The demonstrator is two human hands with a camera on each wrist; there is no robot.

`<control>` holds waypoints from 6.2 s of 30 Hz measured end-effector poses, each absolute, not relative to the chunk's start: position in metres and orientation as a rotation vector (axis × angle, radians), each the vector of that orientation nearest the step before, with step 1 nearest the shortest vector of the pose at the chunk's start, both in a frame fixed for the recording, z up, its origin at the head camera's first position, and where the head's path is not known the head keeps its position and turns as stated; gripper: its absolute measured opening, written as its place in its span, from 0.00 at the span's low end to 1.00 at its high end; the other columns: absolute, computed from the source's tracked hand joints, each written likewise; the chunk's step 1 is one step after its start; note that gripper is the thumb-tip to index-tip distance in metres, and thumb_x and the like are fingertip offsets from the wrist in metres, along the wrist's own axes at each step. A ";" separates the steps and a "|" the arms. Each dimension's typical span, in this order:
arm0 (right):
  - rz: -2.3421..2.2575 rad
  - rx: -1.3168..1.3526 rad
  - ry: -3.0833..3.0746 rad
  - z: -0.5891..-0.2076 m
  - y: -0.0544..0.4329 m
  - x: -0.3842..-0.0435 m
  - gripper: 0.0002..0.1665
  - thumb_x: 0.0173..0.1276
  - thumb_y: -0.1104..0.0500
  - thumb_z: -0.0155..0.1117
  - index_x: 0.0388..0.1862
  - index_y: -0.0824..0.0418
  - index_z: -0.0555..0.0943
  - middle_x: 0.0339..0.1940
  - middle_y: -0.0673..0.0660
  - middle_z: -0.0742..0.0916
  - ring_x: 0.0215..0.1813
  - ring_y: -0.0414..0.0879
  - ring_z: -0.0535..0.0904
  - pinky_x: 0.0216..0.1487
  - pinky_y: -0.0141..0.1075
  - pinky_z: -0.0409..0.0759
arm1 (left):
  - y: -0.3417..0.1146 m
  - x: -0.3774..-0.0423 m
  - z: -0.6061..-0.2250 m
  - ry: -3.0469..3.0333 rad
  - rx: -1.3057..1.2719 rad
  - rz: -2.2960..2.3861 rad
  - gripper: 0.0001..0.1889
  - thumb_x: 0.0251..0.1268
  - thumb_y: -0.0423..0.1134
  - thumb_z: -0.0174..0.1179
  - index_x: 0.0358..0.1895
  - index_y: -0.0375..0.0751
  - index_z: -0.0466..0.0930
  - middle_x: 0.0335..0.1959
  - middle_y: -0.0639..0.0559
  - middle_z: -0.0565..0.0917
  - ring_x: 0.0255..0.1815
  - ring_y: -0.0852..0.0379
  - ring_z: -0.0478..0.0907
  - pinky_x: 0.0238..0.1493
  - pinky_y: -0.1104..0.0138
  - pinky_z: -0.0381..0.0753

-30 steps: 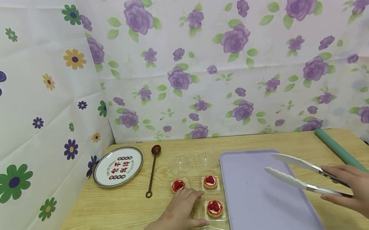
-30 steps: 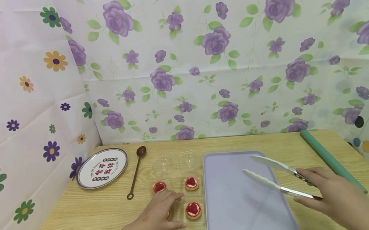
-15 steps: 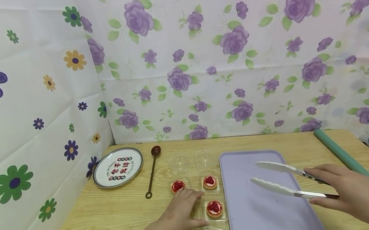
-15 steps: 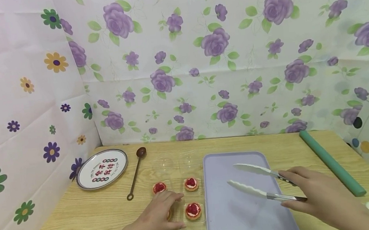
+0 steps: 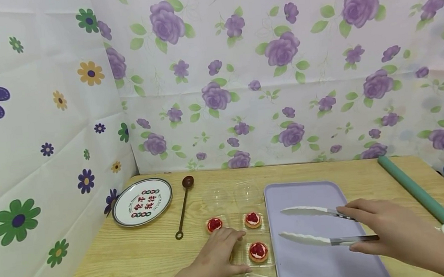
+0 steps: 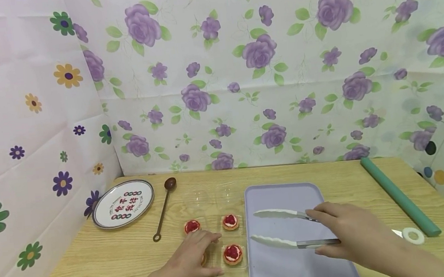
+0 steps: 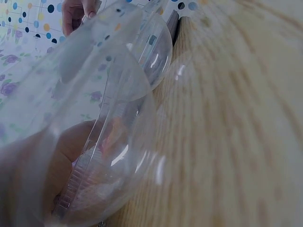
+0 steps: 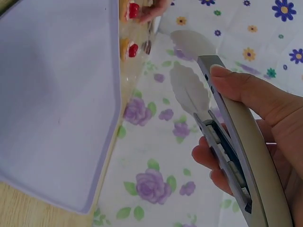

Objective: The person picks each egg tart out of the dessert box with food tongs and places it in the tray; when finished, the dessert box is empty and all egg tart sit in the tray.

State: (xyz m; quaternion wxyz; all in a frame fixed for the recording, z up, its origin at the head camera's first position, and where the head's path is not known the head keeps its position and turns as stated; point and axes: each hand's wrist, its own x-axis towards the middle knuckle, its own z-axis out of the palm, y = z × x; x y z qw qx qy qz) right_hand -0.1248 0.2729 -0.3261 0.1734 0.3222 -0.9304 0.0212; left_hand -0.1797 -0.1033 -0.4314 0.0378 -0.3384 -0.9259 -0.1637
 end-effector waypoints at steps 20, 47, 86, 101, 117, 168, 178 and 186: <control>0.048 1.164 -2.707 -0.329 0.219 -0.141 0.38 0.54 0.34 0.68 0.54 0.60 0.81 0.45 0.49 0.84 0.39 0.41 0.82 0.36 0.35 0.82 | -0.103 -0.180 -0.432 -2.836 -1.037 -0.499 0.39 0.48 0.61 0.69 0.62 0.44 0.72 0.48 0.59 0.79 0.54 0.59 0.74 0.68 0.57 0.68; -0.278 1.224 -2.812 -0.306 0.175 -0.156 0.34 0.43 0.42 0.80 0.48 0.58 0.83 0.38 0.48 0.84 0.35 0.40 0.79 0.41 0.36 0.80 | -0.103 -0.180 -0.431 -2.841 -1.032 -0.476 0.39 0.48 0.62 0.68 0.62 0.45 0.71 0.47 0.59 0.79 0.55 0.59 0.73 0.68 0.57 0.68; -0.394 1.218 -2.769 -0.302 0.166 -0.154 0.33 0.46 0.40 0.76 0.48 0.57 0.84 0.36 0.47 0.83 0.35 0.39 0.76 0.39 0.33 0.79 | -0.104 -0.178 -0.431 -2.838 -1.039 -0.485 0.39 0.48 0.62 0.68 0.62 0.45 0.72 0.46 0.60 0.79 0.54 0.59 0.73 0.67 0.59 0.69; -0.277 1.124 -2.768 -0.290 0.193 -0.146 0.35 0.48 0.40 0.75 0.52 0.58 0.83 0.40 0.48 0.83 0.40 0.44 0.81 0.43 0.41 0.82 | -0.104 -0.179 -0.430 -2.834 -1.048 -0.492 0.39 0.48 0.61 0.68 0.62 0.45 0.72 0.46 0.60 0.79 0.54 0.59 0.73 0.68 0.57 0.68; -0.204 1.004 -2.808 -0.291 0.233 -0.140 0.36 0.47 0.37 0.73 0.52 0.56 0.83 0.40 0.44 0.82 0.36 0.39 0.78 0.35 0.37 0.80 | -0.104 -0.179 -0.432 -2.835 -1.045 -0.491 0.38 0.49 0.61 0.69 0.62 0.45 0.72 0.47 0.59 0.79 0.54 0.59 0.73 0.68 0.59 0.68; 0.210 0.601 -3.319 -0.348 0.322 -0.126 0.39 0.47 0.37 0.72 0.52 0.62 0.82 0.41 0.47 0.82 0.33 0.33 0.77 0.31 0.33 0.79 | -0.104 -0.179 -0.429 -2.826 -1.053 -0.414 0.40 0.50 0.62 0.67 0.63 0.44 0.70 0.53 0.55 0.79 0.58 0.55 0.73 0.68 0.54 0.68; 0.144 0.492 -3.362 -0.337 0.319 -0.119 0.41 0.46 0.34 0.70 0.55 0.57 0.80 0.45 0.49 0.82 0.34 0.38 0.79 0.32 0.35 0.80 | -0.103 -0.177 -0.428 -2.820 -1.053 -0.363 0.42 0.49 0.63 0.67 0.65 0.43 0.69 0.56 0.53 0.78 0.59 0.54 0.72 0.69 0.54 0.67; 0.118 0.565 -3.244 -0.331 0.315 -0.114 0.44 0.47 0.30 0.67 0.56 0.58 0.80 0.45 0.48 0.82 0.32 0.31 0.76 0.29 0.30 0.77 | -0.107 -0.176 -0.423 -2.819 -1.056 -0.391 0.44 0.47 0.64 0.67 0.66 0.44 0.68 0.56 0.54 0.77 0.60 0.54 0.71 0.69 0.54 0.67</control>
